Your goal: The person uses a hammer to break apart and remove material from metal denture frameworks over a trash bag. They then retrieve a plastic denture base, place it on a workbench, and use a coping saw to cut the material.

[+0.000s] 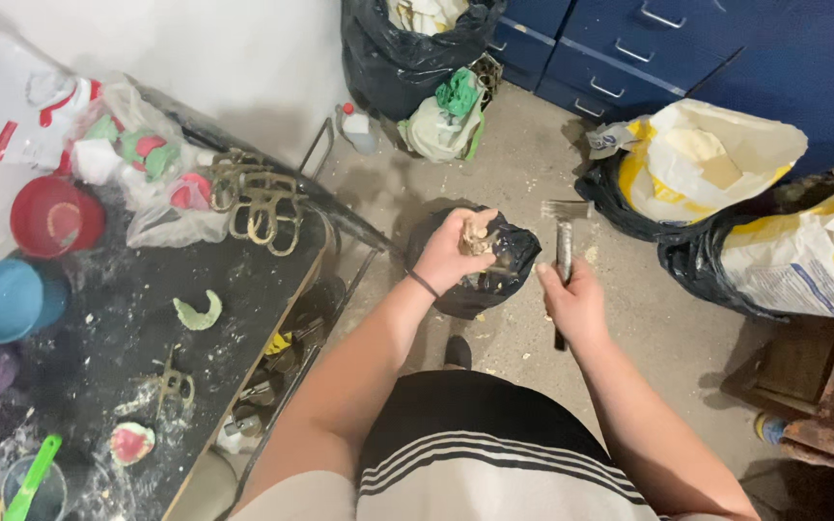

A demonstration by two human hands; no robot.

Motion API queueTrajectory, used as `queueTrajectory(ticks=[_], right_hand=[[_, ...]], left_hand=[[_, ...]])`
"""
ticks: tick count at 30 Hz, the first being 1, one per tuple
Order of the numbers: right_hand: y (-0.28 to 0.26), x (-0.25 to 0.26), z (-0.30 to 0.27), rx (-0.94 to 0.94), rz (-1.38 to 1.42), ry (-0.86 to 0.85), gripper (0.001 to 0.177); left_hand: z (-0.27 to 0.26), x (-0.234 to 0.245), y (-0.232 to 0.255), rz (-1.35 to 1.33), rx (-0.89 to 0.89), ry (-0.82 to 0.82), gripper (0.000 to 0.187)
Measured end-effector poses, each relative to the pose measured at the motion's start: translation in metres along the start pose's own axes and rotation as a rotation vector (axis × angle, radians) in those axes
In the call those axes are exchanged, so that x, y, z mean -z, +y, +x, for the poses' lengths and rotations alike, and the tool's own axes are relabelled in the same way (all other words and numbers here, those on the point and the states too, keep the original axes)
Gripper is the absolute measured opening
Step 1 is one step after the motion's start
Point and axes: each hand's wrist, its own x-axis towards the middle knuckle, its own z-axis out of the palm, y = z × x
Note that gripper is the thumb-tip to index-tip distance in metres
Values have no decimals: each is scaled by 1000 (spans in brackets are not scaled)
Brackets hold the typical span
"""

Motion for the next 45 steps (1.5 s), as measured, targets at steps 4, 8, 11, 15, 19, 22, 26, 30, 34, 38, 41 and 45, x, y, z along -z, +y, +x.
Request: queueTrajectory(ticks=[4, 8, 11, 15, 19, 22, 26, 30, 34, 38, 41, 45], right_hand=[[-15, -21, -10, -102, 299, -135, 29], [-18, -47, -7, -61, 531, -223, 25], [-66, -72, -22, -30, 510, -297, 30], [-84, -114, -40, 77, 386, -430, 35], [-79, -152, -55, 280, 182, -545, 36], [-106, -178, -101, 391, -132, -597, 27], [-109, -229, -150, 552, -298, -807, 23], [-151, -274, -212, 565, -368, -883, 27], [-143, -314, -208, 674, -702, -739, 43], [-131, -343, -186, 728, -874, -482, 35], [-128, -361, -169, 783, -854, -403, 35], [-128, -389, -149, 897, -862, -344, 39]], left_hand=[[-32, 9, -9, -303, -67, -87, 60], [-73, 24, -19, -381, -281, 73, 61], [-110, 47, -22, -440, -265, 248, 61], [-144, 74, -69, -697, -45, 320, 76], [-187, 106, -105, -627, 4, 453, 83], [-242, 135, -69, -165, 75, 507, 98], [-310, 169, -43, 25, 85, 425, 67], [-385, 196, -13, -205, 98, 554, 31], [-448, 221, -50, -184, 161, 681, 43], [-506, 223, -69, -165, 291, 830, 70], [-534, 220, -82, -229, 350, 850, 85], [-547, 223, -128, -434, 154, 889, 54]])
